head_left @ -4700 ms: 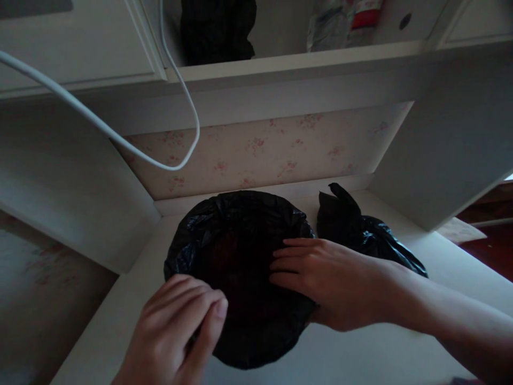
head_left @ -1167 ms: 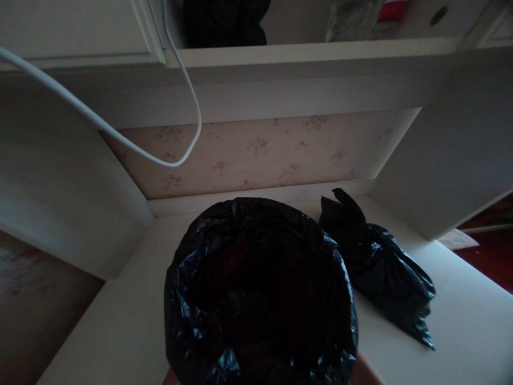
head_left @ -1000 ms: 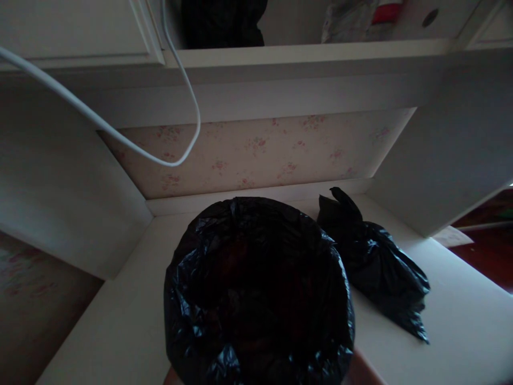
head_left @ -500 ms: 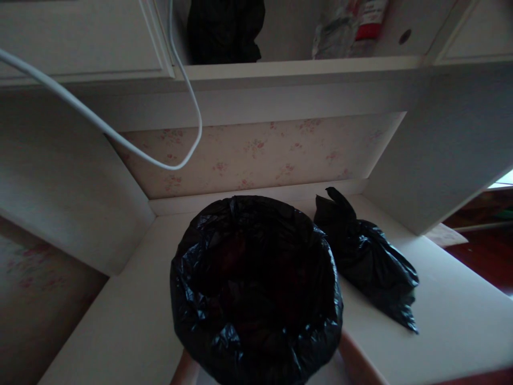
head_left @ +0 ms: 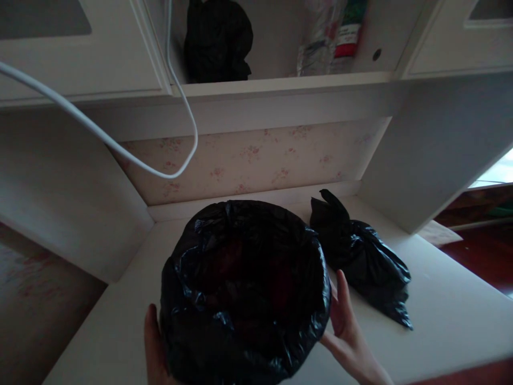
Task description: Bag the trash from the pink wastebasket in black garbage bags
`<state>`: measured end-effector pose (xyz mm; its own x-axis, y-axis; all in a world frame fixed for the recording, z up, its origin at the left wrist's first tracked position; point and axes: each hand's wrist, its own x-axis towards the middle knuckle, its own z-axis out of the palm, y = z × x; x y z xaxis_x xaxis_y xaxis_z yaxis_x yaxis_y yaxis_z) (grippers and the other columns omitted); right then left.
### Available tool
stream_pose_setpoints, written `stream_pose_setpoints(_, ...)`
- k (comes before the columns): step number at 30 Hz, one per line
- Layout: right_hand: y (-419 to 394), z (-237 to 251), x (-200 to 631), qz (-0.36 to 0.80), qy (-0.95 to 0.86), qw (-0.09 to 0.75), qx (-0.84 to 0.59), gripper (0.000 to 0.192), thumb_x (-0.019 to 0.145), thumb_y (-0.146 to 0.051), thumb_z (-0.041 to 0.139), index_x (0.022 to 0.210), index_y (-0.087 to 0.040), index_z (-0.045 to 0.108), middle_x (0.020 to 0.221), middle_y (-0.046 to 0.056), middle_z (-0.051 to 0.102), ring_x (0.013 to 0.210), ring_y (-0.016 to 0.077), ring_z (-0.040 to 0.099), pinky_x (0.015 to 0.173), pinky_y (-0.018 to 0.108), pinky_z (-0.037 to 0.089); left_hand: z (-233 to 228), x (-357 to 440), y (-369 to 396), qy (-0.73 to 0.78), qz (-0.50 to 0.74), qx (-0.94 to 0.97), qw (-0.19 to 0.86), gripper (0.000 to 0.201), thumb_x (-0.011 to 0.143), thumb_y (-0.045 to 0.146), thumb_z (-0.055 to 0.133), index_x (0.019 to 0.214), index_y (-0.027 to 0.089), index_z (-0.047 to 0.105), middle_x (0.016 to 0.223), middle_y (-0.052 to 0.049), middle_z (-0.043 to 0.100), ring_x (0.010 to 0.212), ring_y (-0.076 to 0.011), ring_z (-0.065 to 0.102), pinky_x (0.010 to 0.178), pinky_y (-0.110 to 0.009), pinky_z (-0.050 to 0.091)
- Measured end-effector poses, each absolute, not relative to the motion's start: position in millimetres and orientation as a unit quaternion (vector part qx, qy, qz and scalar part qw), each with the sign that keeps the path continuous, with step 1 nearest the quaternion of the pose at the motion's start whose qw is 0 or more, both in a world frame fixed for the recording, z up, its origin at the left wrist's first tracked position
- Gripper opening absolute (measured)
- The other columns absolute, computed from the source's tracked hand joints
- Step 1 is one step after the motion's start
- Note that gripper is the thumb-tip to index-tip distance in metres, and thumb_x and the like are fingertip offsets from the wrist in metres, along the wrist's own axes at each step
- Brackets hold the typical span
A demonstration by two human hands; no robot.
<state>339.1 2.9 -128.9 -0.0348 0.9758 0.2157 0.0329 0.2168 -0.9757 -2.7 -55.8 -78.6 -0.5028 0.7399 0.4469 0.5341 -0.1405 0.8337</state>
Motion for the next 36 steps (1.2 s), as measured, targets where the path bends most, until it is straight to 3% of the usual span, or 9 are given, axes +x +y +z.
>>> stream_pose_setpoints(2,5.1,-128.3,338.7,0.419,-0.587,0.537,-0.438,0.097,0.087,-0.052,0.077,0.165,-0.044,0.020,0.176,0.006,0.019,0.160,0.0330,0.018,0.127,0.061,0.016,-70.6,-3.0,-53.8,0.624,0.579,0.521,0.064,0.074,0.093,0.061,0.059,0.160,0.039,0.037,0.161,-0.008,0.043,0.148,-0.0413,0.040,0.124,-0.065,0.030)
stream_pose_setpoints(6,13.8,-114.5,335.0,0.419,-0.578,0.563,-0.416,0.075,0.086,-0.060,0.075,0.153,-0.037,0.050,0.174,0.006,0.027,0.161,0.0366,0.016,0.128,0.061,0.017,-43.7,-9.0,-43.8,0.552,0.542,0.633,-0.042,0.052,0.100,0.051,0.052,0.150,0.039,0.051,0.148,-0.010,0.050,0.139,-0.0376,0.049,0.114,-0.059,0.042)
stream_pose_setpoints(11,17.6,-72.2,323.9,0.427,-0.500,0.598,-0.459,0.064,0.089,-0.065,0.068,0.144,-0.034,0.057,0.156,0.008,0.055,0.147,0.0362,0.047,0.113,0.051,0.049,-4.9,-16.8,-37.0,0.479,0.448,0.742,-0.138,0.037,0.098,0.041,0.056,0.133,0.028,0.060,0.144,-0.017,0.050,0.136,-0.0391,0.047,0.102,-0.054,0.045)
stream_pose_setpoints(15,24.7,-39.3,310.3,0.419,-0.423,0.645,-0.480,0.056,0.086,-0.066,0.070,0.130,-0.033,0.063,0.125,0.006,0.069,0.114,0.0297,0.064,0.093,0.042,0.058,22.5,-4.2,-33.3,0.465,0.398,0.771,-0.175,0.029,0.098,0.036,0.059,0.123,0.021,0.060,0.143,-0.020,0.050,0.135,-0.0388,0.048,0.102,-0.051,0.045)
stream_pose_setpoints(19,31.6,-19.2,302.6,0.491,-0.365,0.650,-0.451,0.052,0.081,-0.070,0.073,0.116,-0.032,0.065,0.095,-0.001,0.064,0.077,0.0189,0.056,0.069,0.032,0.054,35.8,15.4,-30.7,0.470,0.379,0.778,-0.175,0.017,0.095,0.033,0.061,0.107,0.020,0.061,0.132,-0.019,0.055,0.126,-0.0374,0.052,0.098,-0.051,0.046)
stream_pose_setpoints(22,33.3,-7.7,302.4,0.535,-0.363,0.634,-0.425,0.045,0.082,-0.070,0.073,0.099,-0.029,0.066,0.079,-0.003,0.053,0.067,0.0153,0.045,0.060,0.027,0.049,40.7,27.0,-31.4,0.483,0.372,0.774,-0.171,0.011,0.094,0.032,0.061,0.091,0.023,0.058,0.120,-0.016,0.056,0.117,-0.0356,0.055,0.096,-0.051,0.045)
stream_pose_setpoints(25,35.6,0.0,303.6,0.543,-0.367,0.638,-0.405,0.046,0.081,-0.068,0.076,0.080,-0.024,0.061,0.072,-0.004,0.047,0.065,0.0138,0.040,0.059,0.026,0.047,45.2,32.2,-31.9,0.505,0.357,0.769,-0.163,0.016,0.095,0.035,0.060,0.084,0.023,0.058,0.111,-0.014,0.058,0.111,-0.0346,0.056,0.099,-0.052,0.044)
stream_pose_setpoints(29,40.4,-2.7,304.7,0.530,-0.360,0.654,-0.402,0.044,0.080,-0.061,0.080,0.075,-0.023,0.060,0.069,-0.005,0.048,0.062,0.0125,0.039,0.055,0.023,0.044,50.0,33.9,-29.0,0.522,0.333,0.767,-0.167,0.023,0.098,0.033,0.052,0.079,0.024,0.062,0.105,-0.012,0.062,0.105,-0.0310,0.060,0.102,-0.048,0.042)
stream_pose_setpoints(36,43.1,-12.1,315.4,0.569,-0.334,0.618,-0.427,0.046,0.082,-0.068,0.073,0.102,-0.026,0.071,0.102,0.001,0.073,0.094,0.0247,0.067,0.078,0.036,0.057,52.9,37.4,-27.2,0.541,0.370,0.749,-0.098,0.033,0.103,0.027,0.044,0.087,0.026,0.073,0.101,-0.004,0.072,0.105,-0.0247,0.067,0.107,-0.043,0.040)
